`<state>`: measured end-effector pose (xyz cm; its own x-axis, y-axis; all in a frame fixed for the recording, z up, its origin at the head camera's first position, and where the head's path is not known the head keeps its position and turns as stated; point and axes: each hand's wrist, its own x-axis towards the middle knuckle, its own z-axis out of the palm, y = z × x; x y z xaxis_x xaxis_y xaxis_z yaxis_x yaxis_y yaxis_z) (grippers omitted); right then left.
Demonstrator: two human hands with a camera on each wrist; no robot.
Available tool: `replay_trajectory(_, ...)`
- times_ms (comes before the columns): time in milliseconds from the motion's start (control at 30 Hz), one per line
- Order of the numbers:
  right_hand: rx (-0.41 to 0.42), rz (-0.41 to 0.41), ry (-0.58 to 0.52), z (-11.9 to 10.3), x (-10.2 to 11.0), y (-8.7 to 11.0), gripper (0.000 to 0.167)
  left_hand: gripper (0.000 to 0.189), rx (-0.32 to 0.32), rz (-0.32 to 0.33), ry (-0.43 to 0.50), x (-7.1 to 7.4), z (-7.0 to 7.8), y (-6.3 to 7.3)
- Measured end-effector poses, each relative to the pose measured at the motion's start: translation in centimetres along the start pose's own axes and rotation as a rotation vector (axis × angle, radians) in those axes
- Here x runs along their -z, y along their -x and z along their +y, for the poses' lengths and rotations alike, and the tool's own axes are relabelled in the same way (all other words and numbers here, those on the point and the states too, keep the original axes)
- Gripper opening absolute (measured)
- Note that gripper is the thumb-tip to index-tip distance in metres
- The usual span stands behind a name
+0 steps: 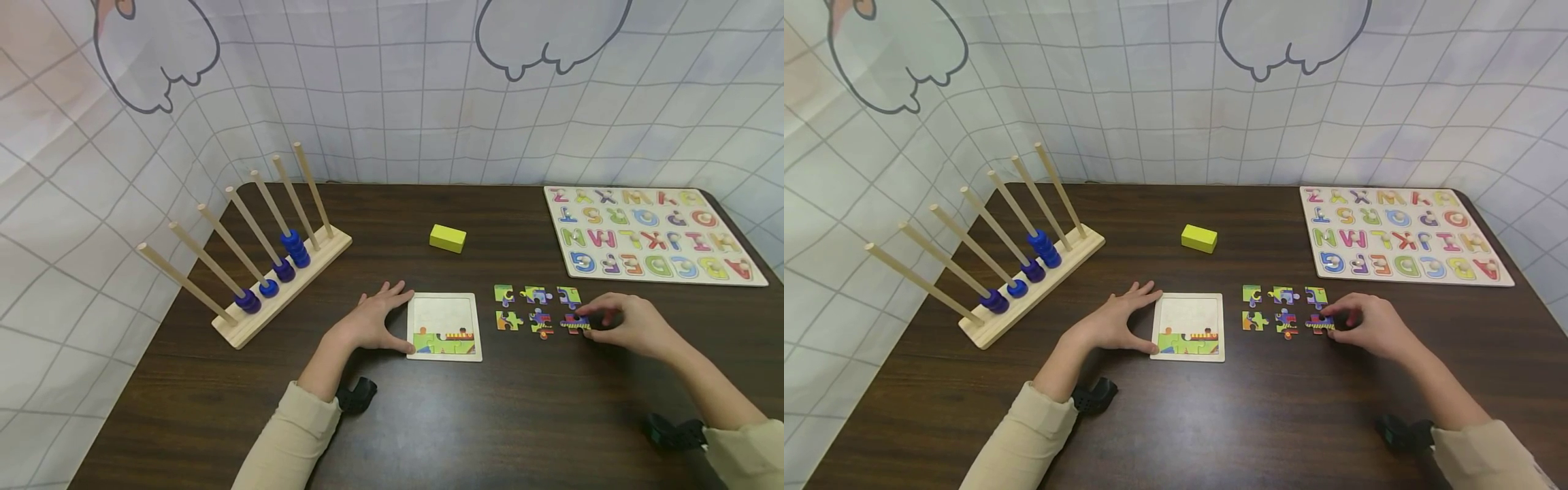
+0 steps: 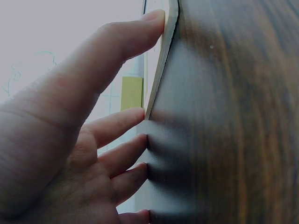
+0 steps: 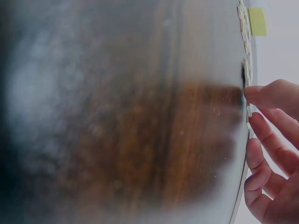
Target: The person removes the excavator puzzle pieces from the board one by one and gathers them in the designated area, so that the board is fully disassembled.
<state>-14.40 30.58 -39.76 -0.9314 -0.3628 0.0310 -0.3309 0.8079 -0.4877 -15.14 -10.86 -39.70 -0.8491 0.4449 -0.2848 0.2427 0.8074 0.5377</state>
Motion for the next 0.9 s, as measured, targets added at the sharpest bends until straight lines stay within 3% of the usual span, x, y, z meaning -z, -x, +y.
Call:
replay_trajectory(300,-0.02,-0.022,0.0,-0.17,-0.06,-0.17,0.031,0.095,-0.004,0.001,0.0,-0.01,-0.01,0.06)
replay_trajectory(900,-0.009,0.01,-0.012,-0.92,-0.18,-0.16,0.034,0.093,0.003,-0.001,-0.025,-0.16,-0.05,-0.14)
